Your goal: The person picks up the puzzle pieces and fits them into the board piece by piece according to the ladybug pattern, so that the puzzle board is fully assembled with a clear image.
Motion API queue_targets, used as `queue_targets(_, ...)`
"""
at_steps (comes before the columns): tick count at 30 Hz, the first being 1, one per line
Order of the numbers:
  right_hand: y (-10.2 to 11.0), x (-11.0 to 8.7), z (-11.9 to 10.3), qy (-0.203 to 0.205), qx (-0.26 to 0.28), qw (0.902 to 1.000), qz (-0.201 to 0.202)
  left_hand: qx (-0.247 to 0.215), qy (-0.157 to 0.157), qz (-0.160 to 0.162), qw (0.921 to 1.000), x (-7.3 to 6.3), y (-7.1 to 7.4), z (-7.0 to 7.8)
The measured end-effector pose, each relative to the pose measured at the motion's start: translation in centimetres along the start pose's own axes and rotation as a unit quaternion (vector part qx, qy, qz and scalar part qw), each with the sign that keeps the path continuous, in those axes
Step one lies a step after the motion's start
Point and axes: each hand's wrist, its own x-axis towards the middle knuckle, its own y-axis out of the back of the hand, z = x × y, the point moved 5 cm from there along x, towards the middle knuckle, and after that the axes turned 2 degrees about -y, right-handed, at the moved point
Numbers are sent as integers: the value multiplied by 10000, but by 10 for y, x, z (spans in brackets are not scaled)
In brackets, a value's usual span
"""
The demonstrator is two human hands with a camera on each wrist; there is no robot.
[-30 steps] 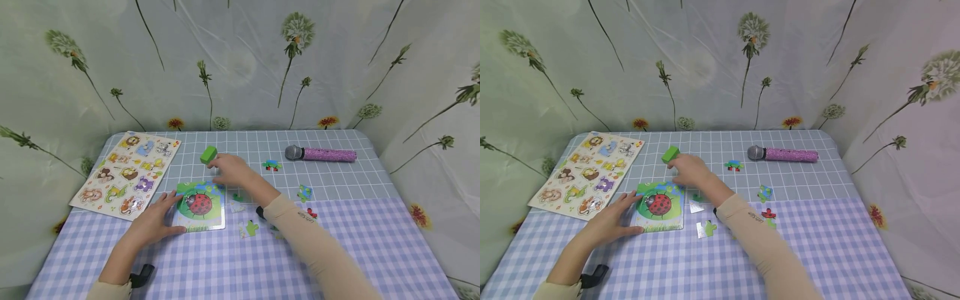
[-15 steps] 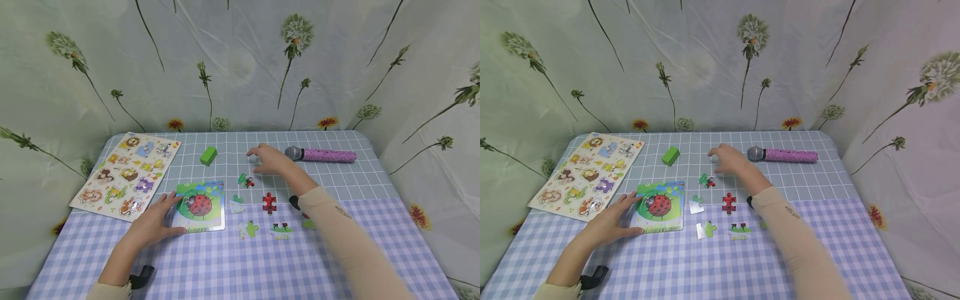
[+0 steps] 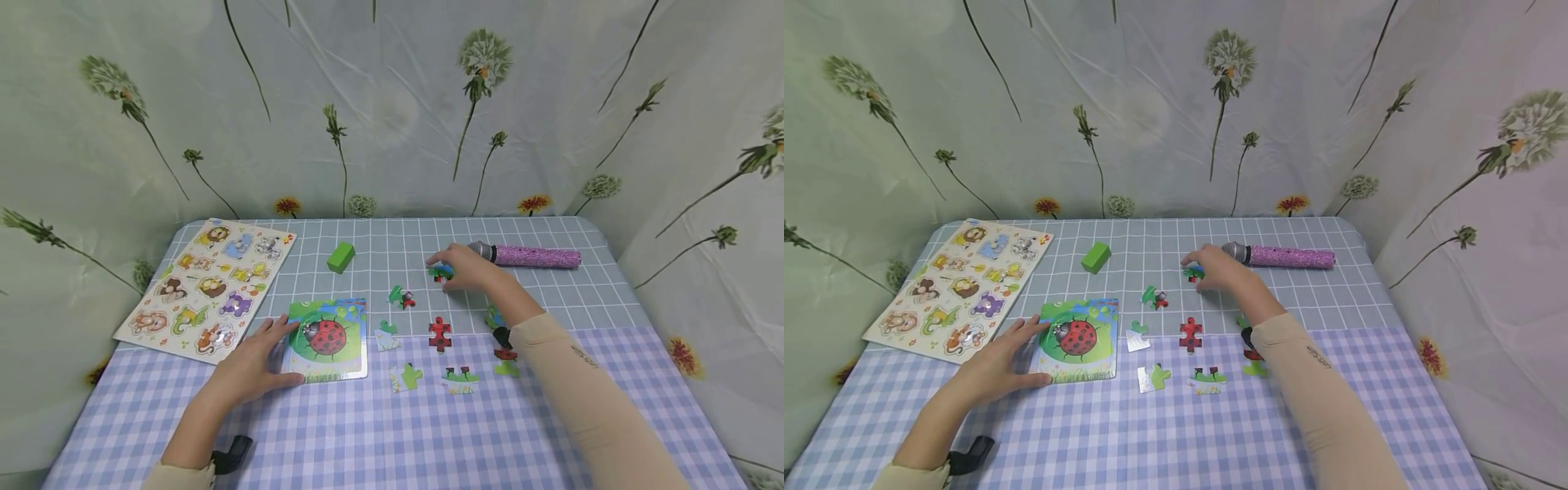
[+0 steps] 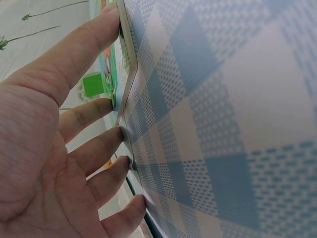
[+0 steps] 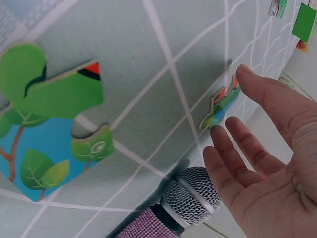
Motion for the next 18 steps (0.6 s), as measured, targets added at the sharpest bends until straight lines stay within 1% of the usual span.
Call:
queue_targets(6, -4, 1, 6, 39, 122, 9999, 18, 7, -1, -10, 10000, 0, -1, -1)
queue_targets(10, -5, 2, 9, 152, 31, 9998, 84, 9, 9, -23, 10000, 0, -2, -2)
queue_targets(18, -3, 1, 9, 116, 33, 9999, 111, 16, 9, 11, 10000, 1, -2, -2)
